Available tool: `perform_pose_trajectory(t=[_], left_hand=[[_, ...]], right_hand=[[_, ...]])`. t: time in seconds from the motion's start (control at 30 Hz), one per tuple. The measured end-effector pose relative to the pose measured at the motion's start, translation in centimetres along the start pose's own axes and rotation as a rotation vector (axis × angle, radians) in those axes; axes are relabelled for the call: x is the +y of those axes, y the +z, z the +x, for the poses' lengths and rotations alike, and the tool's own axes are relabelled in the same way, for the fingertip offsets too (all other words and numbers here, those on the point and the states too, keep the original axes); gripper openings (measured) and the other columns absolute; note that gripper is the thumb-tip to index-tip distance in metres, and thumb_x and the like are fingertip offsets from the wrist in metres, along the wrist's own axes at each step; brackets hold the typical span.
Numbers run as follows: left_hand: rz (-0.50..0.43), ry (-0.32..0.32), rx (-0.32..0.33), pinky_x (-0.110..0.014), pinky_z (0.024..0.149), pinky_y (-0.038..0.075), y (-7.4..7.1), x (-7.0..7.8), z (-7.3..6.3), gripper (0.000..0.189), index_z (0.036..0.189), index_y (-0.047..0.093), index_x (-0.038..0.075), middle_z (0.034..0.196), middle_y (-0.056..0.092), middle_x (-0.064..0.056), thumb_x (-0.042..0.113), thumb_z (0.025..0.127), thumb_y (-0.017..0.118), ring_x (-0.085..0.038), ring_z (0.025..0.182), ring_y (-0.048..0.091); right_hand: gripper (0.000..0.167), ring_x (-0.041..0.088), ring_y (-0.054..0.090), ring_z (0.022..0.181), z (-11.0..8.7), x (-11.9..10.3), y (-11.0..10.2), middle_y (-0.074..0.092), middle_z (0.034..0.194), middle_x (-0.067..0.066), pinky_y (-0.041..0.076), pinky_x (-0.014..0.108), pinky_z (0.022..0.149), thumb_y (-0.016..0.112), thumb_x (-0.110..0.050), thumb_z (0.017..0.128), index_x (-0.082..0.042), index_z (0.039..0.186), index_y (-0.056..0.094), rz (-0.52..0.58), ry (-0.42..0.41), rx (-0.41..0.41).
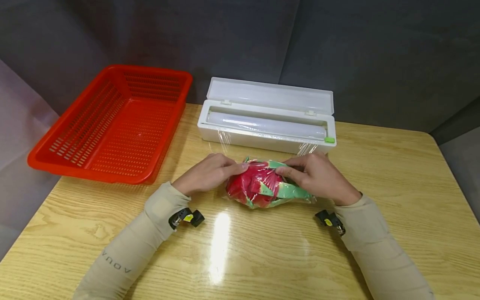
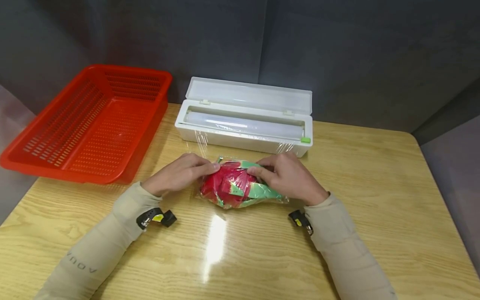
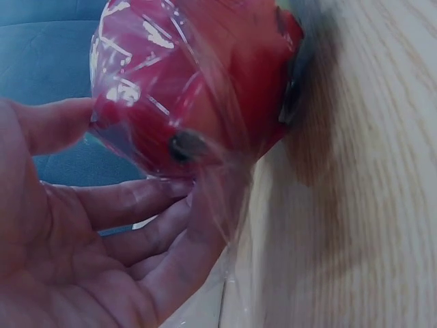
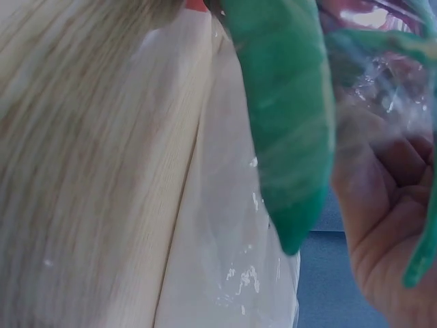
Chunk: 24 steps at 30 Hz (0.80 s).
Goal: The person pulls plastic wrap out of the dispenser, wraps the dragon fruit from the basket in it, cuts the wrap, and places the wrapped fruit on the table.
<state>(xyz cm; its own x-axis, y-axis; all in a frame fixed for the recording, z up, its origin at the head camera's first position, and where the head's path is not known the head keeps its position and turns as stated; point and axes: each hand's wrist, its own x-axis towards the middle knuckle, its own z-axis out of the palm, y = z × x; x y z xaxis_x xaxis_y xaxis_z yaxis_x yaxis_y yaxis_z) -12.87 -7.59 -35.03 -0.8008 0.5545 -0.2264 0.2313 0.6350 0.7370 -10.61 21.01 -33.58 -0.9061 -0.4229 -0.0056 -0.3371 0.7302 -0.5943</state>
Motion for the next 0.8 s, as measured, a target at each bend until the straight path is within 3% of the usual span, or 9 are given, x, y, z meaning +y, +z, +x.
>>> perform_pose_trajectory(t=[0.37,0.6,0.8], left_hand=[[-0.031,-0.006,-0.024,-0.027,0.050,0.023,0.04,-0.10,-0.11,0.049,0.072,0.067,0.018,0.055,0.037,0.006,0.047,0.105,0.046,-0.013,0.052,0.031],[-0.040,-0.003,-0.038,-0.027,0.052,0.025,0.05,-0.29,-0.02,0.050,0.072,0.068,0.018,0.056,0.040,0.005,0.047,0.106,0.045,-0.013,0.054,0.034],[-0.032,0.001,-0.048,-0.027,0.054,0.026,0.04,-0.39,0.07,0.050,0.071,0.066,0.019,0.058,0.042,0.005,0.047,0.106,0.045,-0.013,0.056,0.035]], right_hand=[[0.024,0.011,0.048,0.064,0.00,0.15,0.17,0.063,0.068,-0.004,0.035,0.023,0.053,0.071,-0.036,0.098,-0.016,0.100,0.083,0.012,-0.002,-0.029],[0.025,0.013,0.053,0.072,0.05,0.31,0.21,0.073,0.079,-0.004,0.042,0.024,0.059,0.070,-0.035,0.098,-0.014,0.105,0.083,0.029,0.016,-0.044],[0.023,0.013,0.054,0.073,0.12,0.41,0.14,0.071,0.079,-0.004,0.043,0.024,0.060,0.069,-0.035,0.099,-0.017,0.101,0.083,0.046,0.032,-0.060]])
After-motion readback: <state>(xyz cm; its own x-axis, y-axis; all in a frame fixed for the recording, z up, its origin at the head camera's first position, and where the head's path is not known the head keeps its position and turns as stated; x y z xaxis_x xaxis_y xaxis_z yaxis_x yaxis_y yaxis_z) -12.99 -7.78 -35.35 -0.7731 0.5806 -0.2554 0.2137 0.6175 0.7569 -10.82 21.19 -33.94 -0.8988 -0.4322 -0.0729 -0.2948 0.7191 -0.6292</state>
